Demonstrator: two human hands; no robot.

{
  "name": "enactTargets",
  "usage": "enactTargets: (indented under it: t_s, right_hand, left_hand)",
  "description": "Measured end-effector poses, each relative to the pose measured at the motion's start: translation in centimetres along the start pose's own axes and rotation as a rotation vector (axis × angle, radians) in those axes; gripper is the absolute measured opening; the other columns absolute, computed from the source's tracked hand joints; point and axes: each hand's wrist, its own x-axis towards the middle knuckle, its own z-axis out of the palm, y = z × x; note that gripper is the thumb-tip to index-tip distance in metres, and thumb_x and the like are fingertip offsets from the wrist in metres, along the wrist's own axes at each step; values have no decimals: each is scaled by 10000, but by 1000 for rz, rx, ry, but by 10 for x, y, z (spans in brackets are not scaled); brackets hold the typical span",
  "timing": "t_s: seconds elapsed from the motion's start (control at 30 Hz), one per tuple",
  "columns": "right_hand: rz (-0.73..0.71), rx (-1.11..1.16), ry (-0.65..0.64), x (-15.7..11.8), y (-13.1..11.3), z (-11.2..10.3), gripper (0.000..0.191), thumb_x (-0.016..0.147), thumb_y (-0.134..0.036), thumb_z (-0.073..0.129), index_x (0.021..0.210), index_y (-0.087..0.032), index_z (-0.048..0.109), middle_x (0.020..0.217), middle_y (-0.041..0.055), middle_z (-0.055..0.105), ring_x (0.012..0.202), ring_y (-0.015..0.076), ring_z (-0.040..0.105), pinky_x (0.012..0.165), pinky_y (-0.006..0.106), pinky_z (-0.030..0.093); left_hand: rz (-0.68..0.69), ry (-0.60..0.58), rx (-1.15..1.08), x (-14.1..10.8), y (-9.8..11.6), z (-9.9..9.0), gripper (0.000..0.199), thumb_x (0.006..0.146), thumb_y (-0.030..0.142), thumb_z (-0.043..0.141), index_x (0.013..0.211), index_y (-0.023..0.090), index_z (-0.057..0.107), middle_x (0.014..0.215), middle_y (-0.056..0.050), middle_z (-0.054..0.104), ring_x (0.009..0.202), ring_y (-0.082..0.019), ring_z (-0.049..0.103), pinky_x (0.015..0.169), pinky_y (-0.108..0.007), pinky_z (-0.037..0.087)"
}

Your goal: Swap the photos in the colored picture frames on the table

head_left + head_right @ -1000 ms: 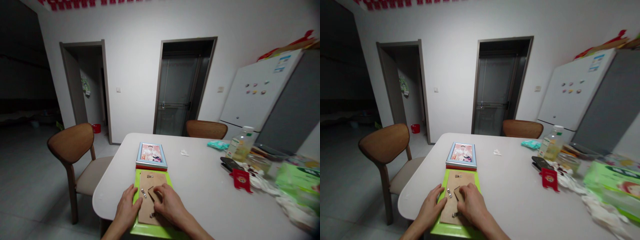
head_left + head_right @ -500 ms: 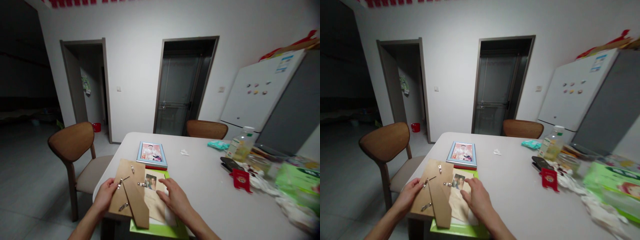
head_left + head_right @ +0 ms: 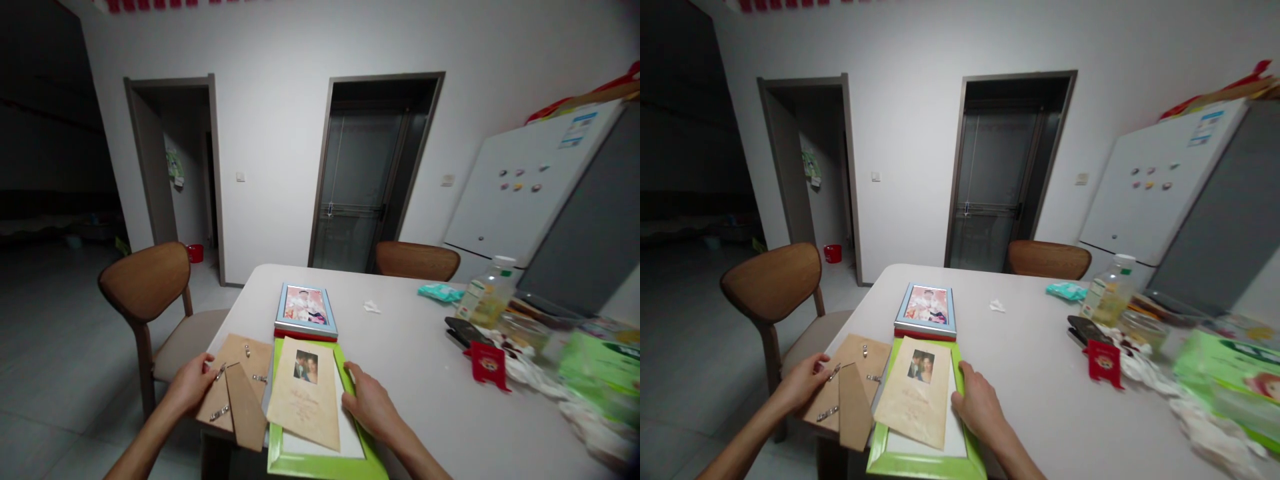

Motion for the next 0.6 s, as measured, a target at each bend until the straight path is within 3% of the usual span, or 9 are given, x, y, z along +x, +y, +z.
enactTargets:
  t_s: [0.1,0.17,0.3,0.43,0.53,0.6]
  right_hand:
    - [85,273,-5,-1,0,-4,581,616,-151,381,1194,-108,340,788,74,613,679,171,572,634,265,407]
    - [153,569,-57,-5,-6,-9,611,628,-169,351,1232,-134,275,698,27,604,560,150,562,550,255,416]
    - [227,1036,-123,-13,-27,-22,667,650,-226,382,1282,-225,170,612,-28,585,462,142,545,449,242,407]
    - [235,1203,-103,-19,-50,-32,742,615,-196,475,1286,-227,160,666,-18,609,468,130,545,471,242,424]
    - [222,1274,-110,-22,-61,-33,783,591,-178,534,1280,-237,167,723,-13,620,498,123,554,502,244,440]
    - [201,1294,-103,-22,-64,-33,789,592,-191,571,1275,-244,181,727,-14,614,533,125,564,512,240,443]
  left_hand:
    - [89,45,54,-13,20,12,323,617,229,537,931,153,555,967,-76,592,908,-225,531,795,-308,371]
    - [171,-3,51,-32,40,30,344,647,232,523,986,177,545,1056,-61,569,969,-198,513,860,-290,356]
    - [421,-293,46,-74,78,75,615,592,279,628,1174,199,445,1276,-76,415,1170,-231,354,987,-340,256]
    - [408,-460,63,-93,103,96,761,572,387,653,1244,180,360,1356,-101,259,1237,-264,223,1014,-396,203]
    - [412,-477,85,-96,114,97,884,517,410,687,1267,134,309,1367,-123,208,1245,-281,187,1019,-411,190]
    - [444,-433,97,-98,117,97,840,542,384,669,1260,119,324,1352,-123,252,1235,-278,222,1018,-404,206]
